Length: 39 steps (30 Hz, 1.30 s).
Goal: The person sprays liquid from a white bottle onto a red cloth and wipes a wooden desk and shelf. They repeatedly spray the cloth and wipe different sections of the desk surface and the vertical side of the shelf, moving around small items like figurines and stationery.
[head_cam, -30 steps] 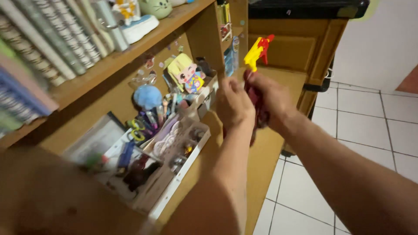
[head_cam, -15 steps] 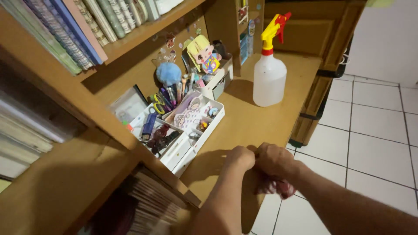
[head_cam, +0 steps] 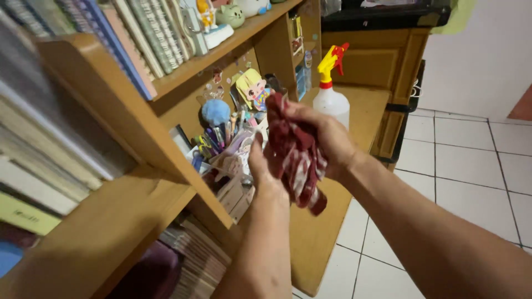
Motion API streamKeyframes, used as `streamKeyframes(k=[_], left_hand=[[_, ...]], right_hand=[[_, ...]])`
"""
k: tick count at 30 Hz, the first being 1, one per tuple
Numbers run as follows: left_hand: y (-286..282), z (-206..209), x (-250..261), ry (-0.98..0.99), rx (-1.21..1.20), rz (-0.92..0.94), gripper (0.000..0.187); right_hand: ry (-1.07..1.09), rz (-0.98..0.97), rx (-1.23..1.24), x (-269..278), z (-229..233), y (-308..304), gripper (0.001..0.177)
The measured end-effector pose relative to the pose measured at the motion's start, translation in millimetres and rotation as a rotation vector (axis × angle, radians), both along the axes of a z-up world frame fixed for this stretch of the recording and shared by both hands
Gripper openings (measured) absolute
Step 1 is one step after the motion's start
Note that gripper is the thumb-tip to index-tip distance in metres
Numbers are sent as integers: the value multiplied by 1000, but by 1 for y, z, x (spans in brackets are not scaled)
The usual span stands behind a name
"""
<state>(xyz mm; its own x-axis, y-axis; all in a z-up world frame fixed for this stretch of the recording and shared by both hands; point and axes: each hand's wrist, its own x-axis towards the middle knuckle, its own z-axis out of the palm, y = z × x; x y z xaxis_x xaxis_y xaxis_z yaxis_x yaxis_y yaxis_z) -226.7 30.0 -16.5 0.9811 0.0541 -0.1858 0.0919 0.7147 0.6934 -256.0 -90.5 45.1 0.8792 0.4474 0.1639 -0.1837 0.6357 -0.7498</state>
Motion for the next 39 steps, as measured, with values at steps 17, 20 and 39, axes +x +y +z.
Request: streamKeyframes(k=[17, 20, 39], left_hand=[[-13, 178, -133, -1026, 1279, 898, 32], [0, 191, -156, -1032, 1279, 935, 35], [72, 169, -171, -926, 1190, 1061, 30]], right_hand=[[-252, 191, 381, -43, 33, 32, 24], [-162, -89, 118, -78, 62, 52, 27], [-829, -866, -207, -151, 95, 106, 18]])
